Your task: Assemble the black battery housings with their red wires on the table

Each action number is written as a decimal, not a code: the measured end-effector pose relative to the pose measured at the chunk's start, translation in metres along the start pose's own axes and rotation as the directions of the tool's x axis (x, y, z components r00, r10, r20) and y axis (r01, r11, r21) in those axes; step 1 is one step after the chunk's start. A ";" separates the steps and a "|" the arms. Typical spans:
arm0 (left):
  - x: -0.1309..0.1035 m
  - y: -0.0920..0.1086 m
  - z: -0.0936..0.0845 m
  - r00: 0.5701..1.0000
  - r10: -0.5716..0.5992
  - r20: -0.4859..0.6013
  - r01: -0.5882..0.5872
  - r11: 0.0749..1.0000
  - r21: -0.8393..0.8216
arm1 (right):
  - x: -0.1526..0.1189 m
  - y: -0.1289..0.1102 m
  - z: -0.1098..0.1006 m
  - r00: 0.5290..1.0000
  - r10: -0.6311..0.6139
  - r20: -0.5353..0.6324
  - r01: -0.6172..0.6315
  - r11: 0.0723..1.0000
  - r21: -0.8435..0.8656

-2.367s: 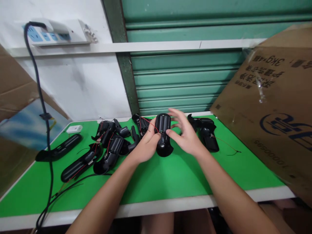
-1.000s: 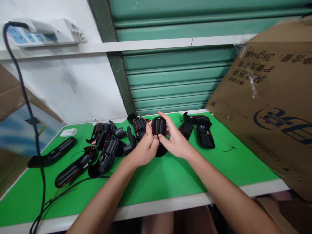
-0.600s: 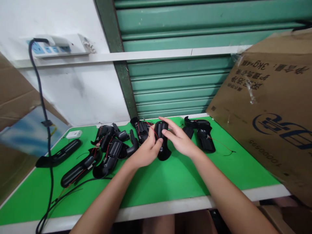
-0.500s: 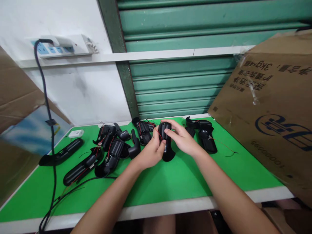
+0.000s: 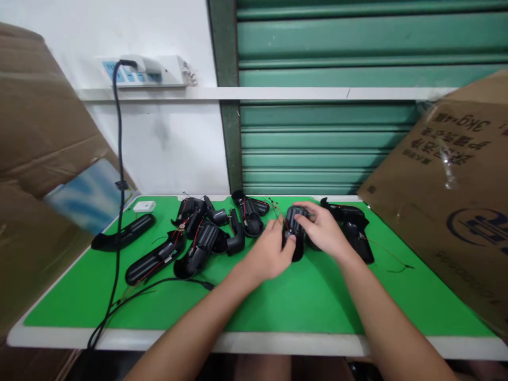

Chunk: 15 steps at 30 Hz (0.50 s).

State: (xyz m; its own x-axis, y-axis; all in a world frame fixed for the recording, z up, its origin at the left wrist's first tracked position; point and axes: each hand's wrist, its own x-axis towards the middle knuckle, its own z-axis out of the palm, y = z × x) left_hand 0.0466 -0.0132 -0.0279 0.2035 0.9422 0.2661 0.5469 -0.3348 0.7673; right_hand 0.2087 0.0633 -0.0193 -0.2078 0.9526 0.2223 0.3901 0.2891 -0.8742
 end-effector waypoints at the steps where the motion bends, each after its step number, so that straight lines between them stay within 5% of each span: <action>1: -0.002 0.002 0.001 1.000 -0.018 0.023 0.017 0.999 0.045 | 0.000 0.001 -0.003 0.999 -0.006 -0.038 0.002 0.996 -0.094; 4: -0.006 0.009 0.004 0.992 -0.023 0.121 0.009 0.993 0.118 | -0.002 -0.003 -0.013 0.976 -0.160 -0.150 0.074 0.885 -0.459; 7: -0.009 0.014 0.008 0.982 0.019 0.188 -0.053 0.983 0.178 | -0.008 -0.019 -0.010 0.875 -0.444 -0.194 0.201 0.697 -0.688; 11: -0.011 0.009 0.019 0.943 0.165 0.288 -0.235 0.944 0.230 | -0.018 -0.044 0.022 0.787 -0.603 0.133 0.568 0.623 -0.539; 15: -0.013 -0.008 0.034 0.936 0.180 0.302 -0.267 0.923 0.276 | -0.022 -0.050 0.054 0.801 -0.413 0.434 0.595 0.627 -0.502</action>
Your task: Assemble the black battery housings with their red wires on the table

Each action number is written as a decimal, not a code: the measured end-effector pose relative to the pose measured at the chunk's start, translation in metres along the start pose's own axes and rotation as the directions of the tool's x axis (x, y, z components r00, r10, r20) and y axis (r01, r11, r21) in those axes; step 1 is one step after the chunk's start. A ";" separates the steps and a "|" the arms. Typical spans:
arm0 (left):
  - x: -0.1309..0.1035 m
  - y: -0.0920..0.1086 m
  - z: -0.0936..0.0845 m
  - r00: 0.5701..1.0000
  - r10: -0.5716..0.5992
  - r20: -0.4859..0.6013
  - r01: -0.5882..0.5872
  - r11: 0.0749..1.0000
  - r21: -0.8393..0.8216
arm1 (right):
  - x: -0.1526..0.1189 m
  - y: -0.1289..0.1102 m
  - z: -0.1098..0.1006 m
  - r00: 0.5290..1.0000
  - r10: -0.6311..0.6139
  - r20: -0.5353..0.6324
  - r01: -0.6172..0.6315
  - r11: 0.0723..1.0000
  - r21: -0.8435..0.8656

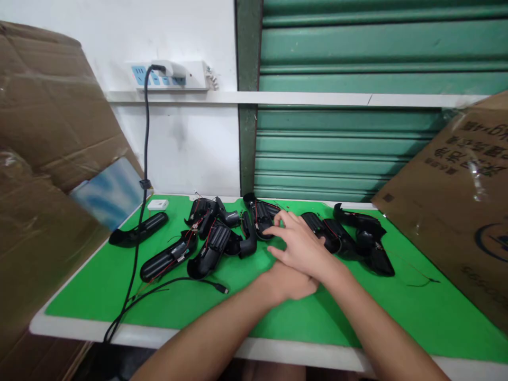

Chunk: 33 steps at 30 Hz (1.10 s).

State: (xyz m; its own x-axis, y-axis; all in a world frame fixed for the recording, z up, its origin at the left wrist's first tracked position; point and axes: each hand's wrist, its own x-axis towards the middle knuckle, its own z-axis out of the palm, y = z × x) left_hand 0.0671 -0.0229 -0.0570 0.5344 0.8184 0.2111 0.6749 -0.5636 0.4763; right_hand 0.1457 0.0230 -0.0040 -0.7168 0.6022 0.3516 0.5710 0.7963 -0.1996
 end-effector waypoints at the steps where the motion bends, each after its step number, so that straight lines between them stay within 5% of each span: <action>1: 0.000 -0.002 0.004 1.000 0.002 -0.016 -0.002 1.000 -0.012 | 0.001 -0.001 0.003 0.998 0.024 0.054 -0.023 1.000 -0.016; 4: 0.001 -0.005 0.008 0.996 0.033 -0.086 -0.041 0.994 -0.097 | 0.000 0.004 0.004 0.993 0.052 0.109 -0.052 0.999 0.004; 10: 0.004 0.001 -0.008 0.989 0.062 -0.131 -0.089 0.974 -0.210 | -0.019 0.021 -0.020 0.987 0.137 -0.083 -0.102 0.938 0.331; 16: 0.003 0.007 -0.019 0.991 -0.085 -0.106 0.061 0.975 -0.214 | -0.030 0.050 -0.040 0.883 0.406 -0.236 -0.142 0.710 0.690; 20: 0.007 0.003 -0.027 0.958 -0.108 -0.266 0.021 0.950 -0.310 | -0.031 0.065 -0.043 0.822 0.489 -0.294 -0.052 0.577 0.815; 23: 0.011 -0.003 -0.044 0.916 -0.336 -0.222 0.114 0.745 -0.657 | -0.032 0.070 -0.043 0.845 0.433 -0.314 0.057 0.511 0.858; 25: 0.010 -0.005 -0.058 0.890 -0.450 0.065 0.259 0.385 -0.886 | -0.032 0.068 -0.043 0.884 0.355 -0.303 0.100 0.489 0.866; 27: 0.008 -0.003 -0.070 0.859 -0.366 0.357 0.398 0.041 -0.916 | -0.032 0.062 -0.043 0.926 0.293 -0.239 0.061 0.508 0.859; 28: 0.008 -0.001 -0.074 0.847 -0.310 0.433 0.438 -0.057 -0.897 | -0.032 0.059 -0.043 0.940 0.280 -0.195 0.020 0.527 0.850; 30: 0.007 0.005 -0.077 0.844 -0.295 0.449 0.435 -0.115 -0.893 | -0.031 0.052 -0.042 0.950 0.295 -0.106 -0.075 0.543 0.837; 33: 0.008 0.009 -0.072 0.827 -0.504 0.250 0.285 -0.008 -0.958 | -0.031 0.047 -0.040 0.929 0.369 -0.037 -0.151 0.468 0.871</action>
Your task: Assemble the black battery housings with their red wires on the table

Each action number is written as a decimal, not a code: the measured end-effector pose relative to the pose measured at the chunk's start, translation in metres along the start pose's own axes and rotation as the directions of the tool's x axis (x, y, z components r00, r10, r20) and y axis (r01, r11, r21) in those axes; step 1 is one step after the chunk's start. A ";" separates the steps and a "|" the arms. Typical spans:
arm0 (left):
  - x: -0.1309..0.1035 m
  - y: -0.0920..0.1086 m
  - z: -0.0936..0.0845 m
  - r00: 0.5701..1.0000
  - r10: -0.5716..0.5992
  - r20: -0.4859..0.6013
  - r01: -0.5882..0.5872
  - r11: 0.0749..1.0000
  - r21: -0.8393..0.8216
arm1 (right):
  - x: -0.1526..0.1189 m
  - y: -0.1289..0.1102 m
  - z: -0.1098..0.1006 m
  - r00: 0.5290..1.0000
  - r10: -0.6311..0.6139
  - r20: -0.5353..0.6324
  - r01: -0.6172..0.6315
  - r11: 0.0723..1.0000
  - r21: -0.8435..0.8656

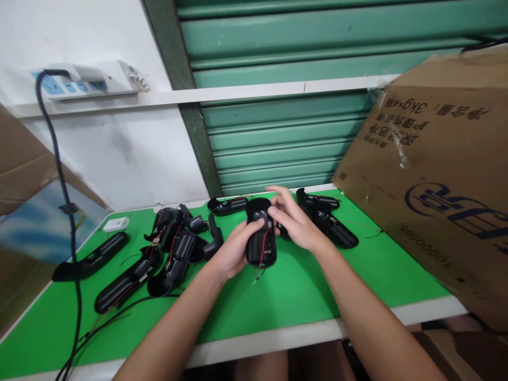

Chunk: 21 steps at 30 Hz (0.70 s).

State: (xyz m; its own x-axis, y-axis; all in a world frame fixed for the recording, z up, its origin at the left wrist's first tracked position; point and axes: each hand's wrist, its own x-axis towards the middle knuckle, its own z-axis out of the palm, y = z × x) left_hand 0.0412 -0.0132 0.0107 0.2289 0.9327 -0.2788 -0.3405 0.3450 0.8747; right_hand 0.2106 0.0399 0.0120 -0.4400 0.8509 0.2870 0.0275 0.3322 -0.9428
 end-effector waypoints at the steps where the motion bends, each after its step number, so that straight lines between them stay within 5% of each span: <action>1: 0.002 -0.002 0.000 0.992 0.088 -0.089 -0.086 0.996 0.028 | 0.000 0.001 0.001 0.999 0.037 0.004 -0.037 0.998 0.041; 4: 0.008 -0.005 -0.004 0.922 0.322 -0.214 -0.302 0.945 0.121 | 0.000 0.002 0.000 0.972 0.168 0.164 -0.193 0.971 0.145; 7: 0.008 0.002 -0.013 0.899 0.409 -0.154 -0.393 0.911 0.129 | 0.000 0.002 -0.004 0.936 0.212 0.282 -0.270 0.945 0.185; 9: 0.006 0.011 -0.020 0.926 0.352 -0.139 -0.346 0.936 0.067 | 0.000 0.002 -0.010 0.955 0.192 0.228 -0.239 0.949 0.205; 12: 0.000 0.024 -0.028 0.995 0.078 -0.055 -0.080 0.996 -0.044 | 0.001 0.001 -0.020 0.980 0.149 0.129 -0.172 0.965 0.195; 15: -0.005 0.027 -0.029 0.966 -0.188 0.179 0.188 0.982 0.016 | 0.000 0.000 -0.028 0.977 0.134 0.165 -0.159 0.977 0.145; 17: -0.007 0.024 -0.027 0.942 -0.218 0.254 0.208 0.976 0.067 | 0.000 0.001 -0.029 0.976 0.128 0.175 -0.144 0.986 0.079; 21: -0.005 0.016 -0.022 0.978 -0.121 0.171 0.111 0.992 0.066 | 0.003 0.007 -0.024 0.999 0.016 -0.031 -0.019 0.995 -0.097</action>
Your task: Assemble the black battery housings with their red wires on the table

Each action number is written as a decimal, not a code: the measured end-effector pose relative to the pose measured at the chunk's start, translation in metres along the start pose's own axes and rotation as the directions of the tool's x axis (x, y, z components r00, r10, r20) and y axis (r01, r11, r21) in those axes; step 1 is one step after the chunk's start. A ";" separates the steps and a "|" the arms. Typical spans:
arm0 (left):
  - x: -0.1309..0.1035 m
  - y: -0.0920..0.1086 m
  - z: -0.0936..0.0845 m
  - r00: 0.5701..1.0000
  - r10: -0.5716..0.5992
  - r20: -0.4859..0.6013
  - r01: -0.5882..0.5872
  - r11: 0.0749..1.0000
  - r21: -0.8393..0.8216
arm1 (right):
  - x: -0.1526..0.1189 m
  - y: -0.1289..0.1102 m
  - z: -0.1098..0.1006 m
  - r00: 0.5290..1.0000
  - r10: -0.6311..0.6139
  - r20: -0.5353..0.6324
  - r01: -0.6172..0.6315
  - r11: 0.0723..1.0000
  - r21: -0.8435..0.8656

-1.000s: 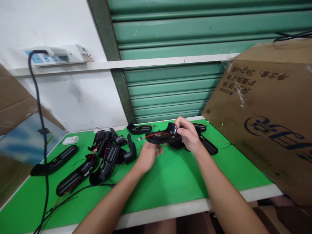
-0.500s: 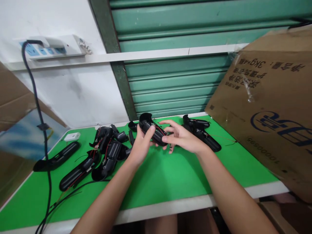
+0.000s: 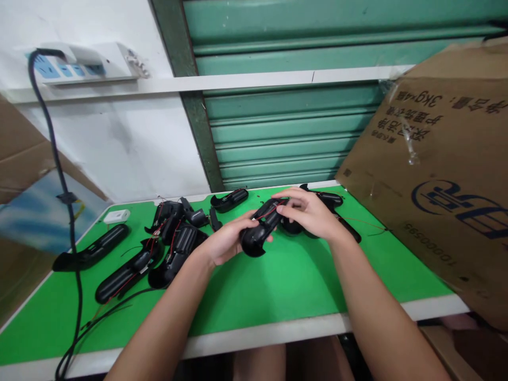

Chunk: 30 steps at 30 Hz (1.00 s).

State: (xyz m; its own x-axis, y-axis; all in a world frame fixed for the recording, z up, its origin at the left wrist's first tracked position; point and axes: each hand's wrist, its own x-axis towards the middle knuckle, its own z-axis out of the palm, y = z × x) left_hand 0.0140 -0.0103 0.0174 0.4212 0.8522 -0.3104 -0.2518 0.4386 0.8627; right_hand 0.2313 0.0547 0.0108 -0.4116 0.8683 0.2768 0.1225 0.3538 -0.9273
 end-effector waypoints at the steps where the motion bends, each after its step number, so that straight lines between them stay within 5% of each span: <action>1: 0.001 -0.001 0.000 1.000 0.010 -0.017 -0.010 1.000 0.009 | 0.001 0.002 0.001 0.998 -0.035 -0.058 0.033 0.999 -0.022; 6: 0.001 0.000 0.000 0.999 0.032 -0.028 -0.031 0.999 0.032 | 0.003 0.005 0.006 0.972 -0.126 -0.200 0.121 0.992 -0.036; 12: 0.002 0.000 0.001 0.997 0.031 -0.077 -0.029 0.999 0.020 | 0.001 0.004 0.014 0.985 -0.145 -0.097 0.136 0.986 -0.095; 19: 0.005 0.000 0.000 0.996 0.015 -0.086 -0.017 0.999 -0.031 | 0.004 0.009 0.016 0.977 -0.130 -0.170 0.129 0.992 -0.014; 23: 0.009 0.001 0.002 0.969 0.078 -0.233 -0.107 0.988 -0.110 | 0.001 0.005 0.014 0.986 -0.111 -0.121 0.115 0.993 0.026; 28: 0.017 -0.003 0.000 0.887 0.248 -0.389 -0.280 0.960 -0.026 | -0.005 -0.003 0.016 0.977 -0.060 0.202 0.090 0.986 -0.143; 30: 0.020 -0.009 0.001 0.877 0.305 -0.371 -0.308 0.950 0.054 | -0.005 -0.004 0.022 0.981 -0.124 0.148 0.157 0.959 -0.235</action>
State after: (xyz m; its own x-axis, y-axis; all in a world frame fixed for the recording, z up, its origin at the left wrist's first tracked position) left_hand 0.0254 0.0023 0.0041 -0.0301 0.9871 -0.1572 -0.3220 0.1393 0.9364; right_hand 0.2126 0.0411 0.0080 -0.5527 0.7567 0.3492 0.2654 0.5570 -0.7870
